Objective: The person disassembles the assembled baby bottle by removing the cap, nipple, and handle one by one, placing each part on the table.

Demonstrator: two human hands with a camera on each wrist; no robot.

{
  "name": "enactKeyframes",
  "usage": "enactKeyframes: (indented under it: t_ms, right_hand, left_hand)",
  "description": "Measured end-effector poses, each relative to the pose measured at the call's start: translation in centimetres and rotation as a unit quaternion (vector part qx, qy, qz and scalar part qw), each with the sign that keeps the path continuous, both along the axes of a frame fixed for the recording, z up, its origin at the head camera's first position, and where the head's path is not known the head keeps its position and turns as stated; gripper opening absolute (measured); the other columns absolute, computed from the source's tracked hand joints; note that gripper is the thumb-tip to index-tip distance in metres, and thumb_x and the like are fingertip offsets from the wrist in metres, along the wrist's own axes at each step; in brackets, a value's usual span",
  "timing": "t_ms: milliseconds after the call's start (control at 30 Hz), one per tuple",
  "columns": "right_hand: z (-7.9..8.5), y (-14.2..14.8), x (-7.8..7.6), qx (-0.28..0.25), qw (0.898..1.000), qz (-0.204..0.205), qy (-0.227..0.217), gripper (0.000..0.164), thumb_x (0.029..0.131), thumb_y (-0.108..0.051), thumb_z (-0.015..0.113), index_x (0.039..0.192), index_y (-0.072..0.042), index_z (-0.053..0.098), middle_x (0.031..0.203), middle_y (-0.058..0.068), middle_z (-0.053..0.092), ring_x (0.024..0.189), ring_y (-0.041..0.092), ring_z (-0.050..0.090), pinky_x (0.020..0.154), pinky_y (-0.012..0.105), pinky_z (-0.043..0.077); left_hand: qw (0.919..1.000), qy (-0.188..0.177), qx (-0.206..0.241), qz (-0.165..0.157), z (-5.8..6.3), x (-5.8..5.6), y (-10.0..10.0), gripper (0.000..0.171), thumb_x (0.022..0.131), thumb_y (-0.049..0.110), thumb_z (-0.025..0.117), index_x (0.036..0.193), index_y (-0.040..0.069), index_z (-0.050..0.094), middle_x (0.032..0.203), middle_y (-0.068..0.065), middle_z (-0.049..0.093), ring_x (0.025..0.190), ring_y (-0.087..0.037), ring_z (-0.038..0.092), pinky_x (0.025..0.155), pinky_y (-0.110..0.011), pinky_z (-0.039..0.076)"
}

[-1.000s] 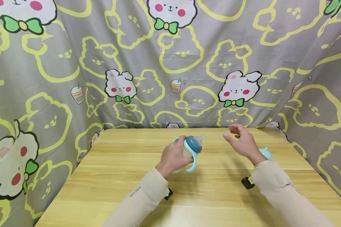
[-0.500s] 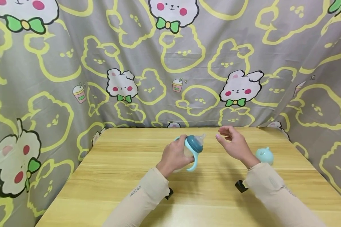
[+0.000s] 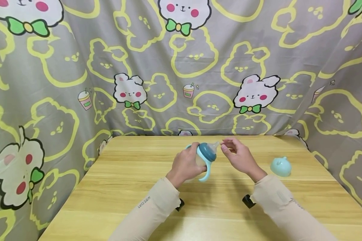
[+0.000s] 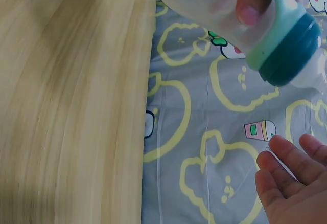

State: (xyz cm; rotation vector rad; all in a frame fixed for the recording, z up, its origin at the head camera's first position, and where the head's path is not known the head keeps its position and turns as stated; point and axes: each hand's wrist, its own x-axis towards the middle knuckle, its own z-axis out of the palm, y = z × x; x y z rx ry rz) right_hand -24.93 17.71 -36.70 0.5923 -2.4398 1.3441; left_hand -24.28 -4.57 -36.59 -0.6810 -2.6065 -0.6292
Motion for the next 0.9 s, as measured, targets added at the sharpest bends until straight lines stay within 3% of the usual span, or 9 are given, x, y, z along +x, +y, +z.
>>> enactKeyframes:
  t_ms: [233,367,633,900]
  right_hand:
    - [0.0,-0.7,0.2,0.016,0.999,0.038,-0.021,0.045,0.106,-0.030,0.037,0.134,0.003,0.047,0.123,0.025,0.060,0.115,0.043,0.056,0.095,0.057,0.041]
    - [0.1,-1.2,0.2,0.030,0.998,0.042,-0.032,0.051,0.106,-0.036,0.030,0.135,0.003,0.047,0.124,0.024,0.059,0.115,0.042,0.055,0.095,0.058,0.040]
    - [0.4,-2.3,0.2,0.053,0.997,0.054,-0.033,0.058,0.105,-0.044,0.028,0.135,0.001,0.048,0.125,0.023,0.058,0.106,0.034,0.057,0.088,0.052,0.045]
    - [0.3,-2.8,0.3,0.054,0.996,0.057,-0.043,0.057,0.104,-0.045,0.030,0.134,-0.001,0.050,0.120,0.019,0.060,0.104,0.031,0.057,0.089,0.049,0.044]
  left_hand:
    - [0.9998,0.014,0.007,-0.010,-0.2,-0.1,0.2,0.076,0.068,0.037,0.084,0.128,0.004,0.049,0.095,-0.009,0.066,0.068,-0.020,0.061,0.057,-0.029,0.048]
    - [0.9996,0.021,0.009,-0.015,-0.2,-0.2,0.4,0.076,0.069,0.037,0.084,0.128,0.004,0.049,0.093,-0.009,0.066,0.068,-0.019,0.061,0.057,-0.029,0.048]
    - [0.9997,0.019,0.005,-0.011,0.0,-0.3,0.3,0.076,0.068,0.038,0.084,0.128,0.003,0.050,0.095,-0.011,0.067,0.073,-0.024,0.064,0.063,-0.036,0.051]
    - [0.9994,0.028,0.003,-0.021,-0.2,-0.3,0.5,0.075,0.069,0.038,0.083,0.127,0.003,0.051,0.092,-0.009,0.066,0.069,-0.023,0.063,0.062,-0.036,0.051]
